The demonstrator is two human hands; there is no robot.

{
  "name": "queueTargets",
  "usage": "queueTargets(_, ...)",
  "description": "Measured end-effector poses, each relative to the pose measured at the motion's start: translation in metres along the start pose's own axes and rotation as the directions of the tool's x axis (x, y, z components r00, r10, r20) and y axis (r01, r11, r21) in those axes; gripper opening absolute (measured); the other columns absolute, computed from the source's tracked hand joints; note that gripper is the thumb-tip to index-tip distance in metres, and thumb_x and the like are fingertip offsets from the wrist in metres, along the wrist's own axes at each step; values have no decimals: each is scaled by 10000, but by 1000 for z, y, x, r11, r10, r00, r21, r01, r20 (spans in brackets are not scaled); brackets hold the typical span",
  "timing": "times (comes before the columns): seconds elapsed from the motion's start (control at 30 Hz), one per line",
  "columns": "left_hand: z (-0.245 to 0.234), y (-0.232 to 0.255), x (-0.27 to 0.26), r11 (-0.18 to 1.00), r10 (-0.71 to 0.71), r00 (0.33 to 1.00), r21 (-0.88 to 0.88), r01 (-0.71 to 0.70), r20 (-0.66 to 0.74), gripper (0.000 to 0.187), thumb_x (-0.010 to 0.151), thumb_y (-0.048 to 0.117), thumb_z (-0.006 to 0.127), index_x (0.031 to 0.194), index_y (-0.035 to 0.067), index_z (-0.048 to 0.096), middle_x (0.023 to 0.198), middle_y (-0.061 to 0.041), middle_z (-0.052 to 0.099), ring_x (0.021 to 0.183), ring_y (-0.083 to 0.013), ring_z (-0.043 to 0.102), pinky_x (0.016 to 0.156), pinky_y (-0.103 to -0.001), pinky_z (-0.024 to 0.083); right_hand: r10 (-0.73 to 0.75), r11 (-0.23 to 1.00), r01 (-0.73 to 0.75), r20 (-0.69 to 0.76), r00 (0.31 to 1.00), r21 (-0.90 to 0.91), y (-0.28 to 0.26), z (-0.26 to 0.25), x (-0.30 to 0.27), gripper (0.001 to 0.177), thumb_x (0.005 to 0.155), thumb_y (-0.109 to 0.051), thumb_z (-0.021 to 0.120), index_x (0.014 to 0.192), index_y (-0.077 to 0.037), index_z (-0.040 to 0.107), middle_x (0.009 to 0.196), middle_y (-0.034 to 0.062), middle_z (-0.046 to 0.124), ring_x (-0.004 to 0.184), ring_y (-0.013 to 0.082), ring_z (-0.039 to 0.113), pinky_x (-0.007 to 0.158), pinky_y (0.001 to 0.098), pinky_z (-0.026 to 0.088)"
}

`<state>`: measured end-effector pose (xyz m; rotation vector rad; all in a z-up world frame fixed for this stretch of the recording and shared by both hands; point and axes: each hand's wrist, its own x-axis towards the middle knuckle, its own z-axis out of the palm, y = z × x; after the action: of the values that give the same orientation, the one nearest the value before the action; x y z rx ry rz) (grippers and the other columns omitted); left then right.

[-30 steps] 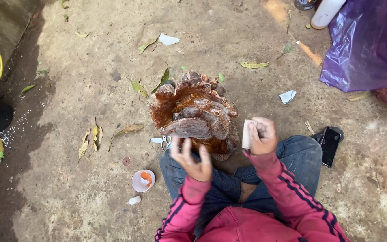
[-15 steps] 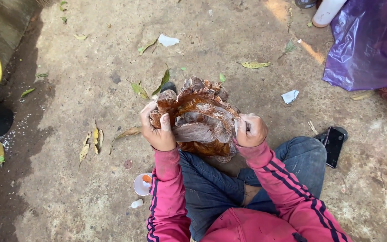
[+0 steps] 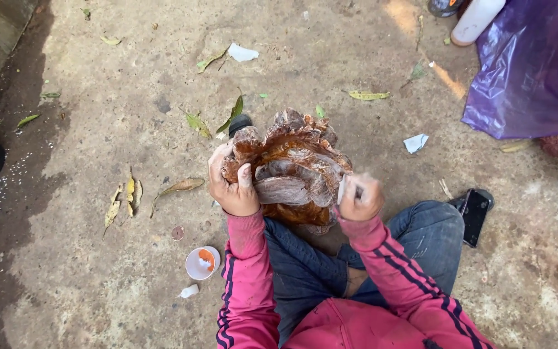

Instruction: Polishing an intricate wooden sculpture with a small polishing block while sitting on the ground.

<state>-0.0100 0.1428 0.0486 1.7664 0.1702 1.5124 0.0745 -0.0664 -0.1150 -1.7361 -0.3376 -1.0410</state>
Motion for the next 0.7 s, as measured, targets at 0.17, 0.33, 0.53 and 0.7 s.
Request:
queueTargets(0.17,-1,-5,-3,1000,-1,1000,22,1,-1,485,940,450,733,1133,8,688,1097,-193,678,1055,-381,671,1006,-485,490,17,1000,-17,19,1000,1,-4,5,28,60,925,-116,742,881,-89,712,749,129,675,611,383,630,619,367,524)
queueTargets(0.33,-2,-7,-2,999,36,999,27,-36,19,477,950,438,722,1147,5,684,1093,-207,672,1046,-417,666,991,-507,493,24,1000,-24,-7,1000,6,10,-1,5,37,930,-124,730,897,-109,732,806,113,685,678,371,650,678,390,537)
queueTargets(0.53,-1,-7,2,998,49,999,41,-49,14,464,957,436,714,1152,15,680,1103,-196,678,1053,-412,668,991,-505,495,173,982,-173,10,985,73,22,-23,23,119,958,-112,764,974,-48,664,903,144,690,748,357,671,716,395,544)
queueTargets(0.7,-2,-3,-1,997,47,999,67,-48,21,470,959,446,706,1156,20,683,1105,-191,675,1032,-399,670,988,-491,498,104,980,-118,91,990,160,-14,-17,36,148,905,-86,838,909,-62,693,848,120,707,657,323,643,634,358,517)
